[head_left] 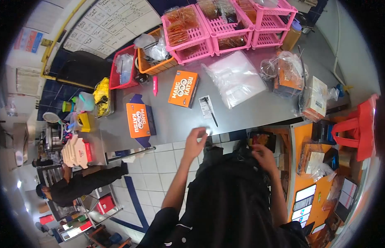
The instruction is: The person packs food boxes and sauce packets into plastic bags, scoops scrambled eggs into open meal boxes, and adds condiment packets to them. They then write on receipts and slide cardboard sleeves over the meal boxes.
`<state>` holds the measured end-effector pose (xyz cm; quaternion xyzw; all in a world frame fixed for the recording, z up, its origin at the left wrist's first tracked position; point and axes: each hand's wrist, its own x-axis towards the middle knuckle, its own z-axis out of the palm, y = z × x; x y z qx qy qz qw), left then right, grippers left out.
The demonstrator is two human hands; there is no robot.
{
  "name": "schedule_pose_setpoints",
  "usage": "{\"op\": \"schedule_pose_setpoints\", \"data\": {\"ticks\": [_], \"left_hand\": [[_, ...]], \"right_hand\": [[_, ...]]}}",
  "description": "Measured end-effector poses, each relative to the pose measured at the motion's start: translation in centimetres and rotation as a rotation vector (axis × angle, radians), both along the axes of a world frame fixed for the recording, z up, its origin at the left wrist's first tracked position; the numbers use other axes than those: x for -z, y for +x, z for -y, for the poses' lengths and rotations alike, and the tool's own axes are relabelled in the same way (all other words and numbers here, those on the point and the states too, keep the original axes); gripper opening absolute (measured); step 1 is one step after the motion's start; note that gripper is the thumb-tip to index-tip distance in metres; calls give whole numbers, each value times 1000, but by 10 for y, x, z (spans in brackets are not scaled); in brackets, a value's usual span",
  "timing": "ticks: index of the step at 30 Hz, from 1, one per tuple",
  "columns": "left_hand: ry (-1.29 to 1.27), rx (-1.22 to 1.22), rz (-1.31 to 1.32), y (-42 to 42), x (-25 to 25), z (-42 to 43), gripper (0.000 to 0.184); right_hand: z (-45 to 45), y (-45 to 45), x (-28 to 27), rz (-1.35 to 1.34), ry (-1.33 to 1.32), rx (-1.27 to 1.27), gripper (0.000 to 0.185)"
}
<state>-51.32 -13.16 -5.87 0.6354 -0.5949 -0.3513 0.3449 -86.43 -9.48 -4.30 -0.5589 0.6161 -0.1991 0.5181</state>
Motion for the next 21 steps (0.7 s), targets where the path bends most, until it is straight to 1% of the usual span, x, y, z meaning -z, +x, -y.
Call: {"op": "schedule_pose_setpoints", "data": {"ticks": [2, 3, 4, 5, 6, 7, 8, 9, 11, 12, 13, 14, 15, 16, 17, 18, 19, 20, 21], "left_hand": [[18, 133, 112, 26, -3, 23, 35], [12, 140, 86, 29, -5, 33, 35], [13, 225, 202, 32, -9, 40, 42], [5, 310, 322, 36, -12, 49, 50], [-7, 313, 309, 36, -10, 56, 50], [43, 347, 395, 32, -8, 59, 56], [95, 382, 485, 32, -7, 61, 62], [135, 391, 479, 32, -11, 62, 67], [-3, 357, 461, 34, 15, 59, 70], [-40, 392, 395, 39, 28, 58, 72], [-40, 422, 347, 36, 22, 56, 71], [-30, 432, 225, 36, 15, 51, 71], [23, 405, 209, 38, 20, 43, 70], [-103, 432, 234, 47, 48, 35, 69], [-208, 477, 280, 54, 65, 26, 75], [-231, 563, 376, 54, 59, 16, 77], [-267, 621, 485, 53, 46, 8, 79], [-295, 657, 472, 53, 45, 5, 79], [-292, 673, 563, 55, 45, 3, 84]], "right_hand": [[14, 45, 13, 25, -152, -151, 32], [30, 68, 8, 17, -170, -195, 34], [45, 93, 4, 13, -184, -241, 36], [58, 113, 10, -67, -343, -273, 40], [71, 134, 15, -143, -503, -307, 44], [82, 152, 12, -157, -502, -301, 44], [91, 170, 10, -219, -481, -228, 47], [96, 186, 7, -290, -459, -143, 50], [97, 197, 34, -231, -567, -132, 58], [92, 201, 28, -195, -453, -94, 57], [80, 198, 36, -205, -444, -101, 55], [62, 193, 30, -169, -395, -68, 52], [46, 189, 25, -202, -258, -44, 49], [29, 181, 37, -203, -105, -54, 44], [8, 172, 45, -323, -40, -35, 39], [-19, 158, 39, -405, -72, -39, 36], [-46, 144, 37, -419, 28, 57, 32], [-75, 129, 58, -449, 87, 121, 28], [-104, 118, 74, -473, 147, 176, 26]]}}
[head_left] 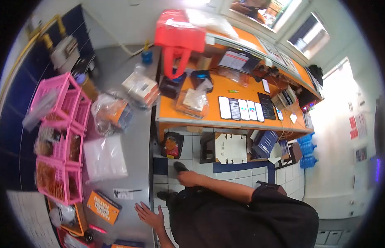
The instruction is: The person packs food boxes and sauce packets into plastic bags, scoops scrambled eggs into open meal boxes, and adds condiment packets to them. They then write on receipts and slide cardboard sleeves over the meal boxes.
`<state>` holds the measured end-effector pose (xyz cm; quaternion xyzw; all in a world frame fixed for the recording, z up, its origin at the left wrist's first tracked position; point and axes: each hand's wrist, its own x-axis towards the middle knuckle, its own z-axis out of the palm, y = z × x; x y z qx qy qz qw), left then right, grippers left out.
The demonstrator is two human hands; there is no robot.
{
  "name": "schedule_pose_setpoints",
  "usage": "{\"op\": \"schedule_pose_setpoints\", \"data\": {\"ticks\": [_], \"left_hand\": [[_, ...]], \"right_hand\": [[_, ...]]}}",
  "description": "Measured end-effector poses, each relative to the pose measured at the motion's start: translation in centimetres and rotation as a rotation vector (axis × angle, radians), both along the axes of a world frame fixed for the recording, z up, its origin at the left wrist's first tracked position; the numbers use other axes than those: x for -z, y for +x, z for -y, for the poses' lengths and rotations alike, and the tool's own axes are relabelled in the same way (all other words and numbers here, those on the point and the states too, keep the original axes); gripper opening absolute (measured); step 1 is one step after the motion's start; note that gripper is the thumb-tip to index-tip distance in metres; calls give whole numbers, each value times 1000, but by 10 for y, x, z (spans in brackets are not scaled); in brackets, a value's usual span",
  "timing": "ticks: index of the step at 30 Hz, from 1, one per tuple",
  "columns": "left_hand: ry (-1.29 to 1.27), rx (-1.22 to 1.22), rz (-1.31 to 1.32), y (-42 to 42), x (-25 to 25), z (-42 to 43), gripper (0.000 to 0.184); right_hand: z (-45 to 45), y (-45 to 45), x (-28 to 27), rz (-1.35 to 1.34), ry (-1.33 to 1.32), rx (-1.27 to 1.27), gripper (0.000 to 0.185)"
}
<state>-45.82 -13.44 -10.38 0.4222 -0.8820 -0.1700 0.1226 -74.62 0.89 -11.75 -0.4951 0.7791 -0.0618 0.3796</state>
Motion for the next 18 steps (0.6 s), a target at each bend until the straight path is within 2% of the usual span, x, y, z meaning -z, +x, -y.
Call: {"op": "schedule_pose_setpoints", "data": {"ticks": [2, 4, 8, 11, 13, 14, 16, 18], "left_hand": [[-39, 13, 74, -7, 1, -4, 88], [-61, -43, 244, -13, -2, -6, 97], [-30, -80, 378, -22, -3, -13, 109], [-67, -134, 454, -36, 2, -22, 118], [-10, -258, 572, -51, 3, -28, 127], [-22, -266, 588, -58, 6, -31, 127], [44, -478, 625, -81, 20, -33, 135], [53, -511, 621, -86, 28, -33, 136]], "right_hand": [[-54, -25, -11, 57, 79, 173, 25], [-110, -39, 4, 4, 60, 327, 28], [-176, -67, 9, 10, 5, 394, 31], [-205, -96, -11, 74, -49, 507, 31], [-233, -122, -7, 227, -198, 591, 27], [-249, -134, -6, 212, -226, 601, 26], [-276, -169, -15, 109, -250, 539, 25], [-289, -196, -31, 105, -298, 575, 25]]}}
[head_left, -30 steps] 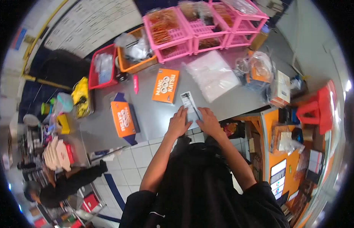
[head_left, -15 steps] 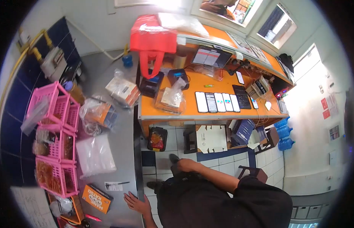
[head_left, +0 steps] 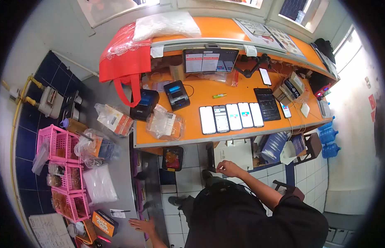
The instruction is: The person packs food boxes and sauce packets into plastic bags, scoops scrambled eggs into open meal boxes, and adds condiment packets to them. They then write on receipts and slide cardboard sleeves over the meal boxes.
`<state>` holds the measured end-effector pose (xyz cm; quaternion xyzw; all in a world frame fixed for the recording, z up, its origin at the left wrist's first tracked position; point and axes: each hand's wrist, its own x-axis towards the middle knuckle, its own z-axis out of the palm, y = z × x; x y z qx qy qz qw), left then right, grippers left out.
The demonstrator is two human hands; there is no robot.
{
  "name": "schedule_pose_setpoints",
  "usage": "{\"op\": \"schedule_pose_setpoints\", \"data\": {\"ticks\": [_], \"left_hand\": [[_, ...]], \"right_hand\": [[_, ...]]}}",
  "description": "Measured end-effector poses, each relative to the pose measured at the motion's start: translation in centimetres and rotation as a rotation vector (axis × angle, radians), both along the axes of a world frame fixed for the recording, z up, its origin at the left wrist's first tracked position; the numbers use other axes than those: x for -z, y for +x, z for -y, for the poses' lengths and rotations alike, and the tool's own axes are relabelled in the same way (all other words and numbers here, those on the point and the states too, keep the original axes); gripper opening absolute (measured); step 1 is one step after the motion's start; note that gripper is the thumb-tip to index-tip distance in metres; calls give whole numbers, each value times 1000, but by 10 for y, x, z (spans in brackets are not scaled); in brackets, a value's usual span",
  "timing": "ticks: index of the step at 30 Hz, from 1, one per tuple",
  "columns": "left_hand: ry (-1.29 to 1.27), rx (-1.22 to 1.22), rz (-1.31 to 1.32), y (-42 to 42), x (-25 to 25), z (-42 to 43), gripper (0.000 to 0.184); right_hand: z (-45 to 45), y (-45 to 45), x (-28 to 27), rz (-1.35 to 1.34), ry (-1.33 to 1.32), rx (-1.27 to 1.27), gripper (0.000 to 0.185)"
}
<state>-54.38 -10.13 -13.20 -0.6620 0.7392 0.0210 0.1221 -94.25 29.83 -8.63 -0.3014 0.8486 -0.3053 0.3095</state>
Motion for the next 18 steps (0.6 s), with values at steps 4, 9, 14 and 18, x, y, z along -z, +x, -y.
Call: {"op": "schedule_pose_setpoints", "data": {"ticks": [4, 9, 14, 18], "left_hand": [[60, -23, -7, -5, 5, -9, 137], [18, 85, -25, 4, 5, -28, 140], [48, 74, 52, -3, 4, -28, 143], [35, 36, 91, -14, 10, -22, 141]], "right_hand": [[-16, -50, -5, -3, -101, 68, 33], [2, -97, -27, 14, -118, 78, 54], [26, -122, -69, 15, -146, 40, 70], [29, -149, -91, -27, -103, 41, 83]]}}
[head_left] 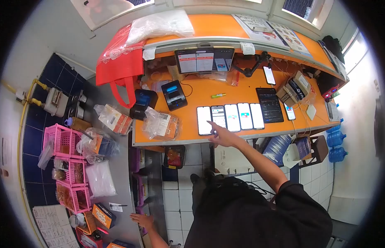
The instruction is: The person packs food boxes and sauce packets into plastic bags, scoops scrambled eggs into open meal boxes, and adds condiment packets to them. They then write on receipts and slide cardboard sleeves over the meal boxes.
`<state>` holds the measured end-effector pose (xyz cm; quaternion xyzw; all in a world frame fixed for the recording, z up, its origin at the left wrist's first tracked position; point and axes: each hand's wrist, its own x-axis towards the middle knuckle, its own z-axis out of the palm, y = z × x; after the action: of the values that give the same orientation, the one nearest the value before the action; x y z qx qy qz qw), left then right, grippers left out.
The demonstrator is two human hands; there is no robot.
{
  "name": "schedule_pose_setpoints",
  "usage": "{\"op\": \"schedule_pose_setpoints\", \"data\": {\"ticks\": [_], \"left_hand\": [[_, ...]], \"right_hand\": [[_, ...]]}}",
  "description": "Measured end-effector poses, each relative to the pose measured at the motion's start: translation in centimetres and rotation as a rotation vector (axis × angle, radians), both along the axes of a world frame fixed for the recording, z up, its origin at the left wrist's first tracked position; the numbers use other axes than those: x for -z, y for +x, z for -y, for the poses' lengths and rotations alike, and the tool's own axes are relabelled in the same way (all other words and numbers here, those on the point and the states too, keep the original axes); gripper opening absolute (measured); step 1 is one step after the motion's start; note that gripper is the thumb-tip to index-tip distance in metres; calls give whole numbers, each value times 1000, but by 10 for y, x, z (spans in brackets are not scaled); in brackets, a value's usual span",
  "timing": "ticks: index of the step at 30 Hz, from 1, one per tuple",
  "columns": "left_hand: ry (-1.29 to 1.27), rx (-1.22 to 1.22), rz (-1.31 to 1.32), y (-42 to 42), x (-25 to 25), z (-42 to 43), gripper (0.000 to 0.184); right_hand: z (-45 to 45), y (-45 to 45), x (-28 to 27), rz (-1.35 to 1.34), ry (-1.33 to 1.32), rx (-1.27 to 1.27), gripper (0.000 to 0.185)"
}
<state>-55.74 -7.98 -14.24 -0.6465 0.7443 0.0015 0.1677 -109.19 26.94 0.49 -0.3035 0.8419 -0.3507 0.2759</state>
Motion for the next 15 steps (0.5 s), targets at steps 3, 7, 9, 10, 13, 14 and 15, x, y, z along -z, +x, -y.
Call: {"op": "schedule_pose_setpoints", "data": {"ticks": [3, 7, 9, 10, 13, 14, 15], "left_hand": [[-8, 46, -14, 11, 24, 12, 138], [11, 73, -34, 15, -1, 6, 134], [22, 21, -53, 3, -15, -1, 134], [37, -5, -85, 0, -19, -3, 133], [48, -17, -70, -9, -27, -5, 132], [49, -24, -68, -11, -28, -6, 132], [55, -19, -63, -12, -29, -7, 134]], "right_hand": [[-7, -28, -5, -9, -66, 15, 89], [2, -60, -26, -124, -65, 113, 88], [8, -66, -33, -155, -92, 118, 86], [14, -63, -40, -161, -71, 107, 84], [45, -45, -38, -142, -1, -17, 81], [56, -35, -37, -110, -55, -70, 77], [70, -31, -18, -106, -98, -115, 76]]}}
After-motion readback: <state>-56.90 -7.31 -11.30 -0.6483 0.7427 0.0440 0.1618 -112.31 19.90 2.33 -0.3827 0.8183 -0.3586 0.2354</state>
